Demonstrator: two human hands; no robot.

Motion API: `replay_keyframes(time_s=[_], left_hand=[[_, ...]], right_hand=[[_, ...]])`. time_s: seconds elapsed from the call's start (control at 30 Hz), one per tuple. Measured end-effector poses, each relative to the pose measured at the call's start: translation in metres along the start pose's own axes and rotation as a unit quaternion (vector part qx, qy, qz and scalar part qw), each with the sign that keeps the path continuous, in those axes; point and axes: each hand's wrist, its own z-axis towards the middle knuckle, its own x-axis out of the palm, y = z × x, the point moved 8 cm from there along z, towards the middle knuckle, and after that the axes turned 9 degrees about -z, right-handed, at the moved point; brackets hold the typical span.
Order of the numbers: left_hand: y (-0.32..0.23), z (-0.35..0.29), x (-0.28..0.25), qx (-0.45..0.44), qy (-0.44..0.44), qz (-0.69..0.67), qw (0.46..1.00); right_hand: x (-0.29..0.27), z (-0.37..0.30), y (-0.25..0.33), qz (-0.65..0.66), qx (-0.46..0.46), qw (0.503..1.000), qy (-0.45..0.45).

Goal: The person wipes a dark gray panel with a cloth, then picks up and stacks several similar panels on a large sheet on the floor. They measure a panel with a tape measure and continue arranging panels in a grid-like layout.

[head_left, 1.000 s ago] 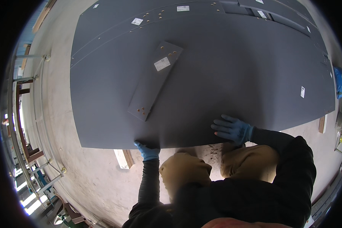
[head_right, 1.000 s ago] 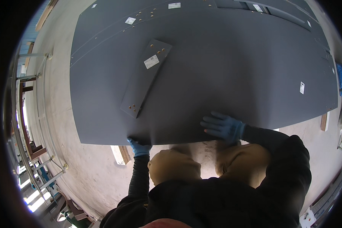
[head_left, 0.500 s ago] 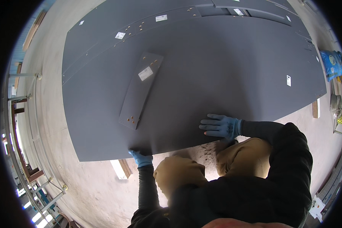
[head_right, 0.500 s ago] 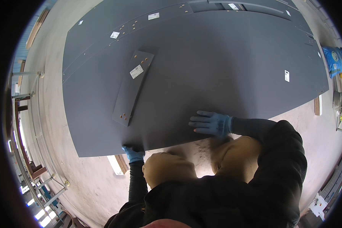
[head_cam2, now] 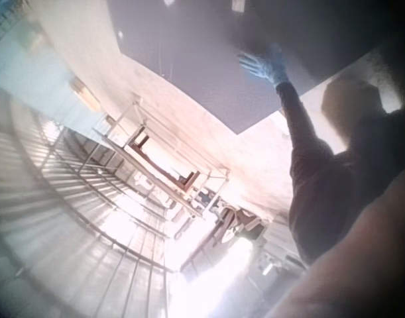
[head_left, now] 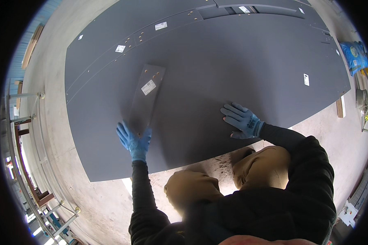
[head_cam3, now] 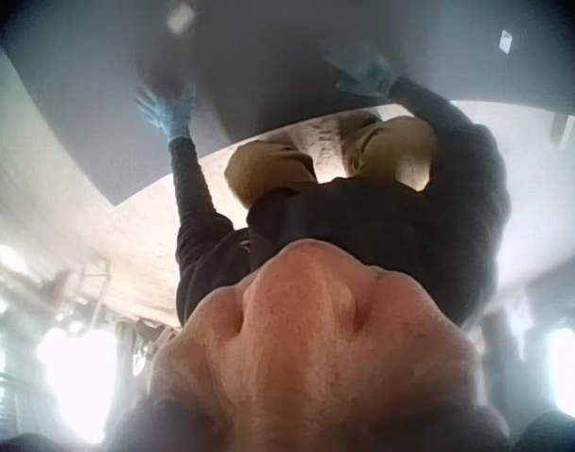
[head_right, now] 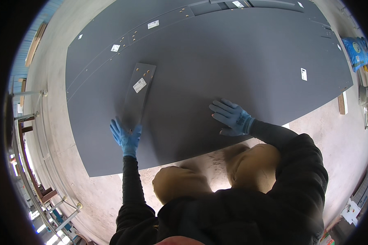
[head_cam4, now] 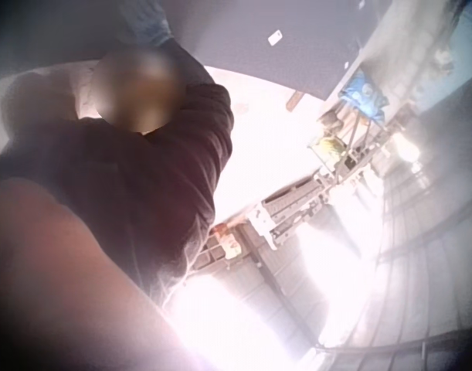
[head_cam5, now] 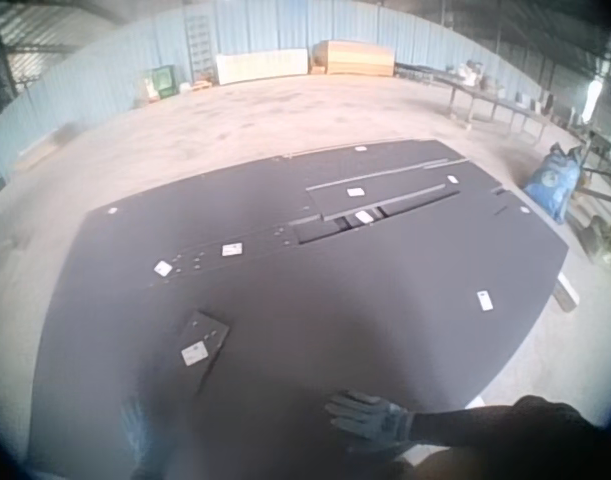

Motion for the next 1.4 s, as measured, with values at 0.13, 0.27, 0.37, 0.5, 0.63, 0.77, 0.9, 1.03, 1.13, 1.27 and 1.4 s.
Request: replay_keyframes(time_s=[0.13,0.27,0.37,0.5,0.63,0.77,0.9,1.03,1.13,1.27,1.4], left_hand=[[-0.014,0.030,0.033,0.003,0.088,0.022,0.996],[-0.010,0.035,0.046,-0.014,0.129,0.014,0.992],[-0.013,0.039,0.043,0.006,0.104,0.029,0.994],[-0.026,0.048,0.033,0.031,0.090,0.037,0.995],[-0.053,0.049,0.014,0.036,0.085,0.052,0.994],[-0.087,0.037,-0.032,0.046,0.094,0.060,0.993],[-0.135,-0.003,-0.096,0.106,0.151,0.034,0.982],[-0.180,-0.068,-0.166,0.146,0.241,-0.004,0.959],[-0.213,-0.112,-0.218,0.144,0.349,0.058,0.924],[-0.253,-0.153,-0.291,0.079,0.479,0.137,0.863],[-0.288,-0.174,-0.368,0.155,0.479,0.168,0.848]], right_hand=[[0.006,-0.007,-0.002,0.027,0.008,0.999,0.024],[0.004,-0.010,-0.005,0.044,0.019,0.999,0.009],[0.001,-0.010,-0.010,0.065,0.021,0.998,-0.016],[-0.004,-0.010,-0.015,0.084,0.023,0.996,-0.037],[-0.020,-0.003,-0.014,0.084,0.028,0.994,-0.064],[-0.046,-0.008,-0.014,0.072,0.183,0.980,-0.001],[-0.122,-0.070,0.027,-0.003,0.346,0.938,0.025],[-0.203,-0.189,0.120,0.042,0.562,0.813,0.148],[-0.264,-0.274,0.215,0.101,0.679,0.676,0.268],[-0.328,-0.343,0.331,0.253,0.749,0.458,0.407],[-0.369,-0.321,0.373,0.291,0.732,0.501,0.357]])
